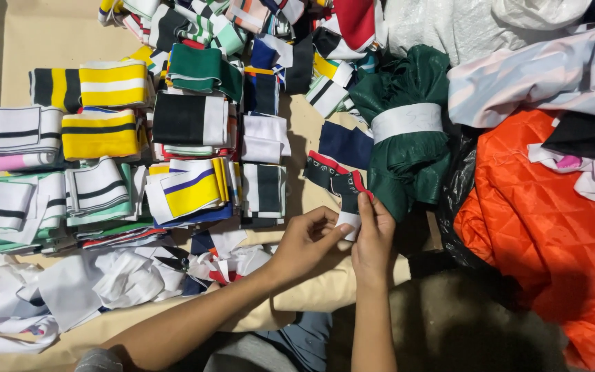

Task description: Sorting, folding, and stacking small fabric labels or textile trims into organized piles.

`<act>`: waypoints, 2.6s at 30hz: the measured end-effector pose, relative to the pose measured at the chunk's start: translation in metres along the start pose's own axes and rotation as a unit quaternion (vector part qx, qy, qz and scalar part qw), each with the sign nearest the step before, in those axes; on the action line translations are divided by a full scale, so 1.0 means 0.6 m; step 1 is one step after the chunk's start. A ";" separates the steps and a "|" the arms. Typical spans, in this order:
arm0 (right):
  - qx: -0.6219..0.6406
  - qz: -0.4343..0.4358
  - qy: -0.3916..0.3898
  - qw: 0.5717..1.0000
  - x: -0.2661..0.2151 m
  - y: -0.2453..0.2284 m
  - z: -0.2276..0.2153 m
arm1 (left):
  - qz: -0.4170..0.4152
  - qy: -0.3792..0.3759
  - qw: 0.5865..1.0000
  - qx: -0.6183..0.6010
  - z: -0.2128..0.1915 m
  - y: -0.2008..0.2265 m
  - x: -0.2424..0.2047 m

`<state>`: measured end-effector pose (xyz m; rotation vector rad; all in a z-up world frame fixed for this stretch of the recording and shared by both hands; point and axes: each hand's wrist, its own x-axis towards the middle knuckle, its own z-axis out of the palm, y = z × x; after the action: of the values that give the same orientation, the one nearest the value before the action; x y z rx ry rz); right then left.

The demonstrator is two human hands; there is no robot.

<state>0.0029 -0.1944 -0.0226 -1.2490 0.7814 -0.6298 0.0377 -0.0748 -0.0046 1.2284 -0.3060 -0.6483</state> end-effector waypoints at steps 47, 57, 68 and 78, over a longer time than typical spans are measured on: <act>-0.195 -0.209 -0.073 0.956 -0.040 -0.136 0.043 | -0.058 0.152 0.980 -0.111 -0.083 0.094 -0.112; -0.324 -0.376 -0.157 0.854 -0.133 -0.140 0.076 | -0.065 0.138 0.986 -0.068 -0.062 0.110 -0.089; -0.372 -0.448 -0.202 0.787 -0.147 -0.118 0.077 | -0.055 0.154 0.986 -0.017 -0.065 0.116 -0.090; -0.179 0.212 -0.212 0.937 -0.112 -0.023 0.001 | 0.023 0.131 0.989 -0.064 -0.074 0.139 -0.093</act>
<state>-0.0368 -0.1441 0.0027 -1.4218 0.7833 0.1456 0.0426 0.0092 0.0658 1.1636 -0.0721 -0.4536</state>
